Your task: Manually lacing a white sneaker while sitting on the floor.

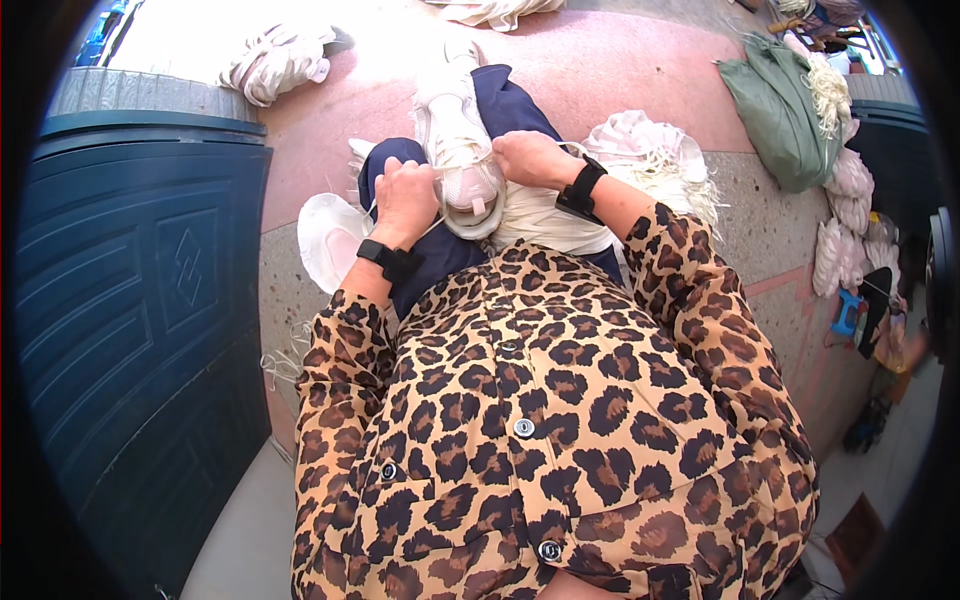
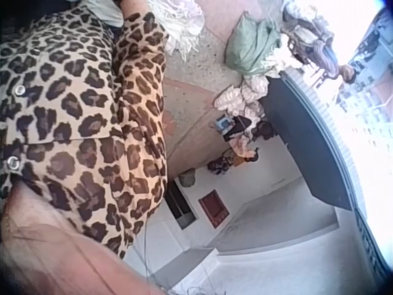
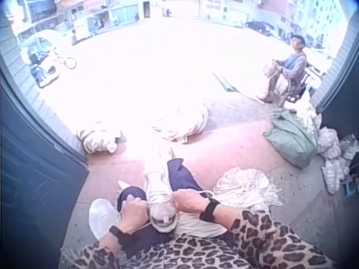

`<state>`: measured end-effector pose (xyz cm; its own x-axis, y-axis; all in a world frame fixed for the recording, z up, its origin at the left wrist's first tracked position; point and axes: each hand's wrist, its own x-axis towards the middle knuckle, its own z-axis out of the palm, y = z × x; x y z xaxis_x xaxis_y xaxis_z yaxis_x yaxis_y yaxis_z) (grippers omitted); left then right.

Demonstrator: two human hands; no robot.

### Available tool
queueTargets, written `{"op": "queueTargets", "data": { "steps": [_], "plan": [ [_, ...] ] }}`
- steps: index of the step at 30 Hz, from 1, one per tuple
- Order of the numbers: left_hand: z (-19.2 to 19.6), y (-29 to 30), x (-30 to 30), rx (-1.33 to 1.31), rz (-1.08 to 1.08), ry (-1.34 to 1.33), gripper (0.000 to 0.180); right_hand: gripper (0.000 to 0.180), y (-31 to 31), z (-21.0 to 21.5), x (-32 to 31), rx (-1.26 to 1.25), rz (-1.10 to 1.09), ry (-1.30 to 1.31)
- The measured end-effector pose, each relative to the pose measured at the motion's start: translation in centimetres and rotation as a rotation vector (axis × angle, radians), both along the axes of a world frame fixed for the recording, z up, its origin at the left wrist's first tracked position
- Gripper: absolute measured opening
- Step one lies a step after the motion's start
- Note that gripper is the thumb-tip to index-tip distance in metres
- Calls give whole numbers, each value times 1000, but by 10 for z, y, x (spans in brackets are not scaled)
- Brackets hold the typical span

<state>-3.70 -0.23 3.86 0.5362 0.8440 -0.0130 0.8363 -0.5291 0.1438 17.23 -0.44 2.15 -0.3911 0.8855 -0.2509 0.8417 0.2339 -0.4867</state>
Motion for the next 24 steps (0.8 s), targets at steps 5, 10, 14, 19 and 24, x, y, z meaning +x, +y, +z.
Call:
{"op": "queueTargets", "data": {
  "steps": [5,10,14,19,24],
  "plan": [
    [-2,2,8,-14,4,23,9,21,-4,10,-13,116,-15,-37],
    [1,2,5,-53,-1,26,9,18,2,-2,-8,-108,-205,67],
    [-5,4,8,-36,-59,19,10,15,-5,6,-15,51,1,-20],
    [-2,-5,9,-21,210,-162,17,9,-13,14,-12,295,70,-206],
    [0,-22,11,64,242,-95,16,12,-22,20,-14,329,-55,-291]
  ]
}}
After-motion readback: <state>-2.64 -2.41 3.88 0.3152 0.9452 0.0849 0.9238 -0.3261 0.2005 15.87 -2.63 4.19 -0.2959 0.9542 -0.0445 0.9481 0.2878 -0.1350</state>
